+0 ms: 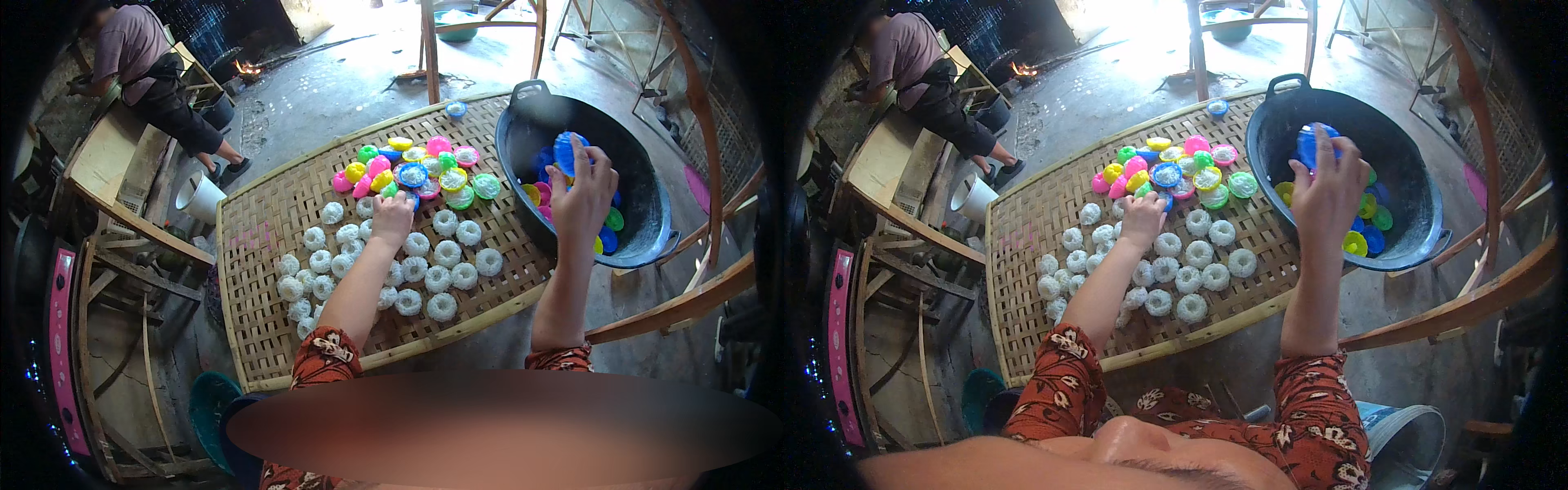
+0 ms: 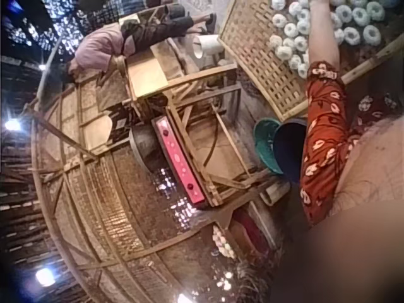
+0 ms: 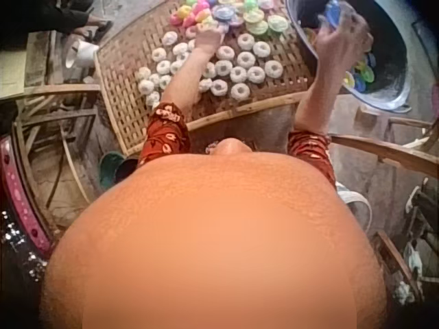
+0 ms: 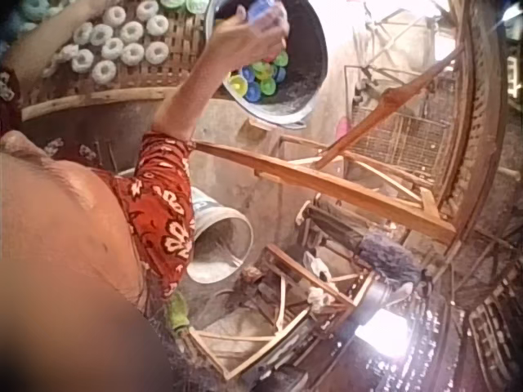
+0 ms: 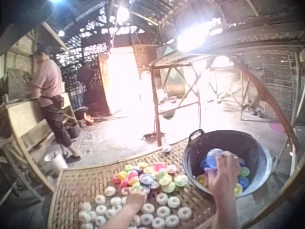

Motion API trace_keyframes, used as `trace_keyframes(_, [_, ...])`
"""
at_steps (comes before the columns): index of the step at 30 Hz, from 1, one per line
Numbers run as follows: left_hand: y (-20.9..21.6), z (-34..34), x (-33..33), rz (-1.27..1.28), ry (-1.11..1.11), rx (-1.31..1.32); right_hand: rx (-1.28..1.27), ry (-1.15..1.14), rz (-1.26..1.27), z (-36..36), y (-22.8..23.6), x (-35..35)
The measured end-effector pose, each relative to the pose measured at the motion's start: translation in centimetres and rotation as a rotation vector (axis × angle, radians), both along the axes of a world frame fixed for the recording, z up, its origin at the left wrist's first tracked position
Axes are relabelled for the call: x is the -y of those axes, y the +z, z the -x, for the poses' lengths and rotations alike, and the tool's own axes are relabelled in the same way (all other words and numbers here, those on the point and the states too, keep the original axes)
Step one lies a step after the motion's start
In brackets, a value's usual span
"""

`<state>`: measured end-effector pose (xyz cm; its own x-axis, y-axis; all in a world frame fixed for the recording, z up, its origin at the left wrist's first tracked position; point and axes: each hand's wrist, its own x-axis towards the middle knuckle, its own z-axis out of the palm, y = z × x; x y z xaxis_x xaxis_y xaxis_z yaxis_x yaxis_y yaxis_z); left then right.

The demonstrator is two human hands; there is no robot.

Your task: The person places colorful plastic molds onto a woven tray, then fills each mold with a white dough-like substance from a bowl. The person repeatedly picks up molds, fills them, and arranges them on the tray.

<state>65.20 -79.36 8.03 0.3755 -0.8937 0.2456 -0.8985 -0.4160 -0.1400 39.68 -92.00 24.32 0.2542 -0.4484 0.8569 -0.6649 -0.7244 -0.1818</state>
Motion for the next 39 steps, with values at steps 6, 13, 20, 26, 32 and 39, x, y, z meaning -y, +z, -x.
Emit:
trace_keyframes(6, [0.3, -0.1, -0.9, 0.290, 0.037, -0.353, 0.236, 0.675, -0.605, -4.6, -6.1, -1.4])
trace_keyframes(13, [2.6, 1.9, -1.2, 0.673, -0.040, -0.775, 0.185, 0.827, -1.847, -13.5, -13.3, -1.0])
trace_keyframes(20, [3.1, 1.7, -2.8, 0.625, -0.216, -0.259, 0.202, 0.863, -1.562, -14.7, -12.9, -1.0])
trace_keyframes(26, [0.5, -2.0, -3.9, 0.867, 0.247, -0.732, -0.096, 0.835, -0.400, -14.4, -13.1, -3.2])
trace_keyframes(32, [-0.7, -1.9, -1.9, 0.250, 0.462, -0.328, -0.351, 0.748, -0.155, -12.0, -8.8, -4.2])
trace_keyframes(39, [0.7, -0.8, 1.5, 0.193, 0.548, -0.352, 0.047, 0.066, 0.069, -1.7, 1.0, -0.5])
